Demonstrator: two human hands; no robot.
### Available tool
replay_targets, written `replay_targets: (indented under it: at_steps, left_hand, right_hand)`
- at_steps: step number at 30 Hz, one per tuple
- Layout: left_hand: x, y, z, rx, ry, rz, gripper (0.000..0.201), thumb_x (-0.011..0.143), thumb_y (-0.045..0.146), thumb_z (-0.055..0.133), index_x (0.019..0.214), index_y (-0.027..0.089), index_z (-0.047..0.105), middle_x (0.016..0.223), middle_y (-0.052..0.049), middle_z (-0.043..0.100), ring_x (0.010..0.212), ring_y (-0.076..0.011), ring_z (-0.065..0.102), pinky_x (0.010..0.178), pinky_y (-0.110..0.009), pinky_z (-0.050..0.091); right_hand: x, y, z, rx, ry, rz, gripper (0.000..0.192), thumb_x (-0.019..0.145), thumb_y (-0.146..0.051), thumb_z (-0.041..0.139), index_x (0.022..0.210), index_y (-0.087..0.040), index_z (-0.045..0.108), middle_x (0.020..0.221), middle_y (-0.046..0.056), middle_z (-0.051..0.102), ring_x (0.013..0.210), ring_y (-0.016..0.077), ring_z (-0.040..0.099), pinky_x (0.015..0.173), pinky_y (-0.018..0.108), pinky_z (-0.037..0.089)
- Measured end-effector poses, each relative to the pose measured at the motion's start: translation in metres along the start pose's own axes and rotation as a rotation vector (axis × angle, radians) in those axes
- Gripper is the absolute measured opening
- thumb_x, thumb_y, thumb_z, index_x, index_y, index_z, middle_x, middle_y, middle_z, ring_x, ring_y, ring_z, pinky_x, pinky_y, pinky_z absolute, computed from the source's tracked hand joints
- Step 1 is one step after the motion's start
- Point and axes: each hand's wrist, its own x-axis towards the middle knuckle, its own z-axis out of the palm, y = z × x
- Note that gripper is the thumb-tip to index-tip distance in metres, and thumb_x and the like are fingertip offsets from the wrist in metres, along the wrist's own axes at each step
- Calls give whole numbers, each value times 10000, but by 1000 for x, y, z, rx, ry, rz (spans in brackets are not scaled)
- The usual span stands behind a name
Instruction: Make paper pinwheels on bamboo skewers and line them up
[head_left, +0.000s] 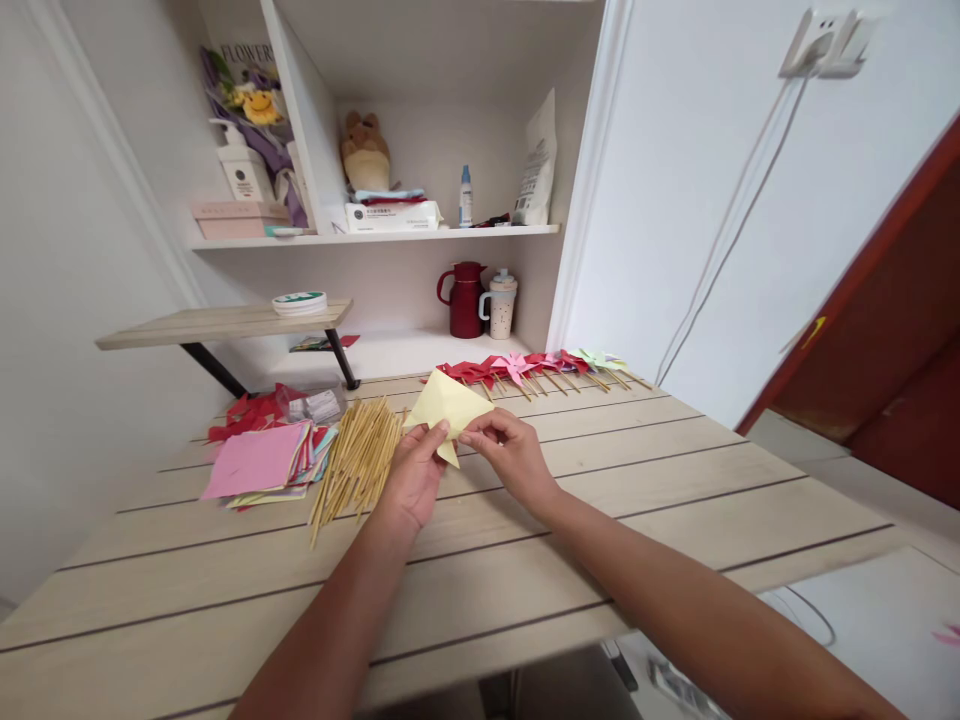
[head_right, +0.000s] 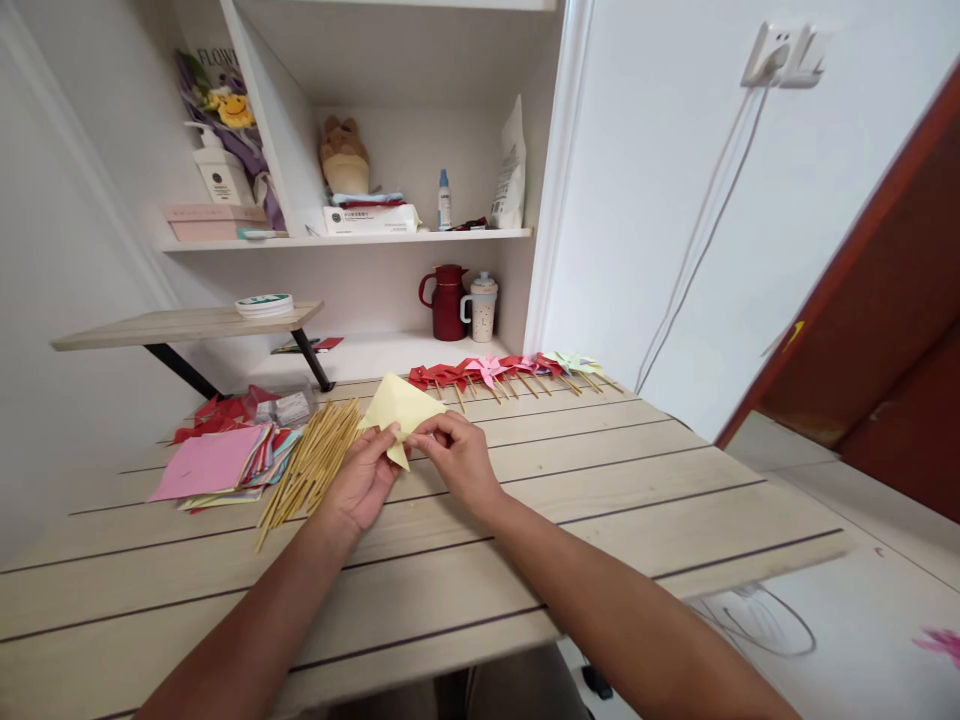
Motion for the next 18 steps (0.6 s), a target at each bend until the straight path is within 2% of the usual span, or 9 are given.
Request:
replay_targets:
  at_steps: [6, 11, 18]
  left_hand:
    - [0, 0, 2, 22, 15, -10, 292, 606, 251, 910, 816, 152, 733, 831, -31, 741, 692, -103, 613, 671, -220, 485]
    - [-1, 0, 4, 65, 21, -24, 318, 620, 265, 905, 866, 144, 743, 872, -52, 750, 747, -120, 632, 705, -230, 491]
    - [-1, -2, 4, 67, 49, -43, 351, 597, 274, 919, 871, 148, 739, 868, -46, 748, 741, -116, 633, 697, -233, 476]
  right_hand:
    - [2, -1, 0, 68, 40, 135, 184, 783, -337, 739, 687, -189, 687, 669, -9, 593, 629, 142, 471, 607, 279, 367]
    - [3, -2, 0, 58, 53, 210, 250, 762, -378, 731, 647, -179, 633, 579, -41, 484, 569, 120, 392, 554, 267, 321]
    - [3, -2, 1, 50, 68, 243, 282, 748, -418, 727, 633, -186, 618, 563, -45, 456, 555, 120, 376, 545, 272, 319]
